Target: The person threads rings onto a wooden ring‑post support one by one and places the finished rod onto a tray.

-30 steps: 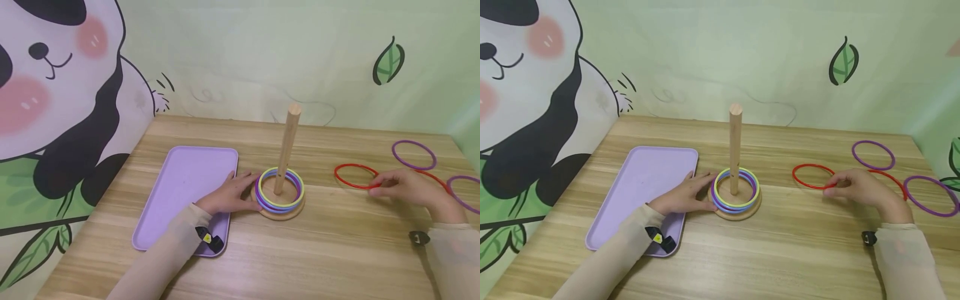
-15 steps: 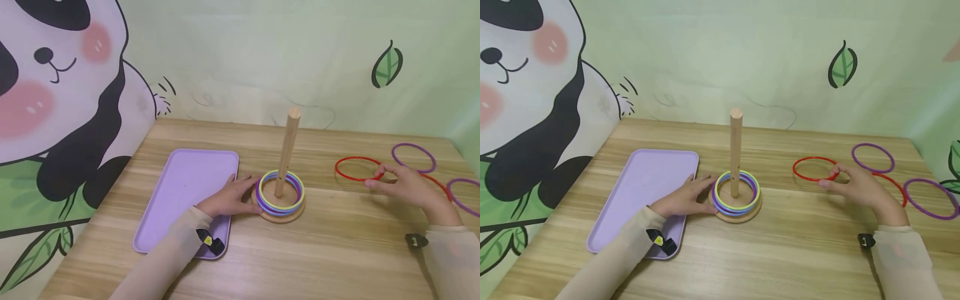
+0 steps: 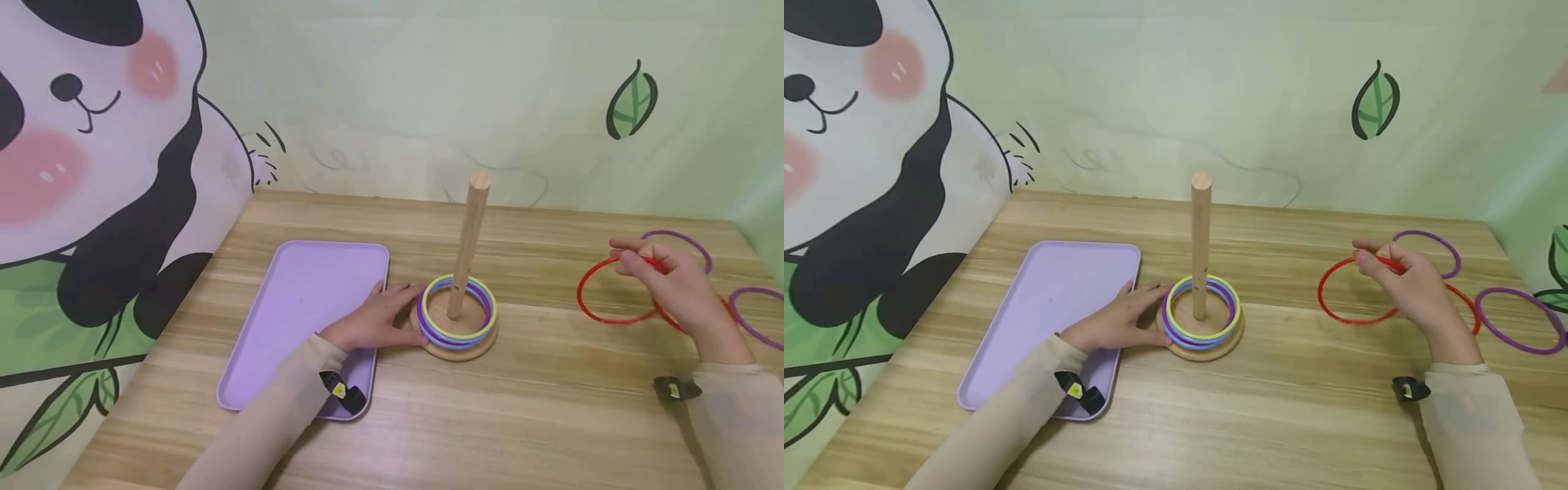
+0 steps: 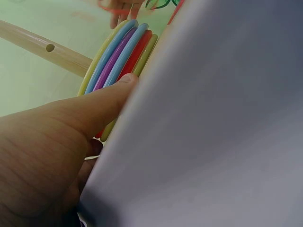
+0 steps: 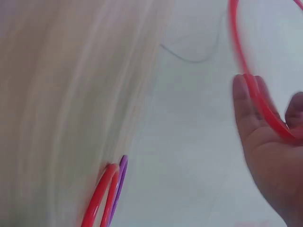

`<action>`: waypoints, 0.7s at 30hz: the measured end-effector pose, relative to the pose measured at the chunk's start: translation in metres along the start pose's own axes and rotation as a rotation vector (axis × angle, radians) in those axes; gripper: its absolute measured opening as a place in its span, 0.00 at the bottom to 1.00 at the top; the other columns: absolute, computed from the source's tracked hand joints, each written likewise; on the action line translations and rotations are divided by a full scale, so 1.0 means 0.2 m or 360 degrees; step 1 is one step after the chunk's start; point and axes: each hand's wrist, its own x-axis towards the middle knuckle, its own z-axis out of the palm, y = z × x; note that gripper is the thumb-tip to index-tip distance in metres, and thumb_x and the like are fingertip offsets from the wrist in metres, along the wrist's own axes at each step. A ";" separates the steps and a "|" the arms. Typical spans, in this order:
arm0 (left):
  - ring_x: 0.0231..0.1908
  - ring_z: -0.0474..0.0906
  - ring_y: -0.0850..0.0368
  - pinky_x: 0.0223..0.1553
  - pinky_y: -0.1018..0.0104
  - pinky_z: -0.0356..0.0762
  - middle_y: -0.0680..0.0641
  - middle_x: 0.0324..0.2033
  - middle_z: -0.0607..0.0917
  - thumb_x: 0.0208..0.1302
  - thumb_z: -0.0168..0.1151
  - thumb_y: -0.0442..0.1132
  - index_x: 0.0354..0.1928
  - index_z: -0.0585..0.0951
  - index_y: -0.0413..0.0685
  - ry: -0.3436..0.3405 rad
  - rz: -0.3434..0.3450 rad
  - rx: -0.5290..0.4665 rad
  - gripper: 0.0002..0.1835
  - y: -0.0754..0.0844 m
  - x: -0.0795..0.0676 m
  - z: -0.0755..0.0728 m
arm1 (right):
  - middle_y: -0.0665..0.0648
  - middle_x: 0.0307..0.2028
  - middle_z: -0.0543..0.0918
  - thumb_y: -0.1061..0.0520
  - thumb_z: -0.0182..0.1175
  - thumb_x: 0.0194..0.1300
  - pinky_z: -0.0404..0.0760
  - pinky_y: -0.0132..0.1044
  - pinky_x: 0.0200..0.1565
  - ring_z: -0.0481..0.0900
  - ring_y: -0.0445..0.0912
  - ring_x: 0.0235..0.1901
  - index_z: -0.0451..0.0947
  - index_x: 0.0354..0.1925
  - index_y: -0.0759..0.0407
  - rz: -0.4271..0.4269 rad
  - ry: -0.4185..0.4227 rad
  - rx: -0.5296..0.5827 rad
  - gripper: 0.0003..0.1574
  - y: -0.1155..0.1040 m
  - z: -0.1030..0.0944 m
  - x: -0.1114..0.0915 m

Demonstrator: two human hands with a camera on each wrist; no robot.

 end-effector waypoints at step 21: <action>0.81 0.50 0.38 0.78 0.31 0.29 0.43 0.77 0.69 0.63 0.76 0.56 0.82 0.62 0.46 0.0002 0.0011 0.0013 0.51 0.00 0.00 0.00 | 0.55 0.31 0.83 0.55 0.55 0.83 0.70 0.29 0.29 0.71 0.28 0.29 0.81 0.50 0.61 -0.0164 -0.0168 -0.0486 0.12 -0.10 -0.02 -0.01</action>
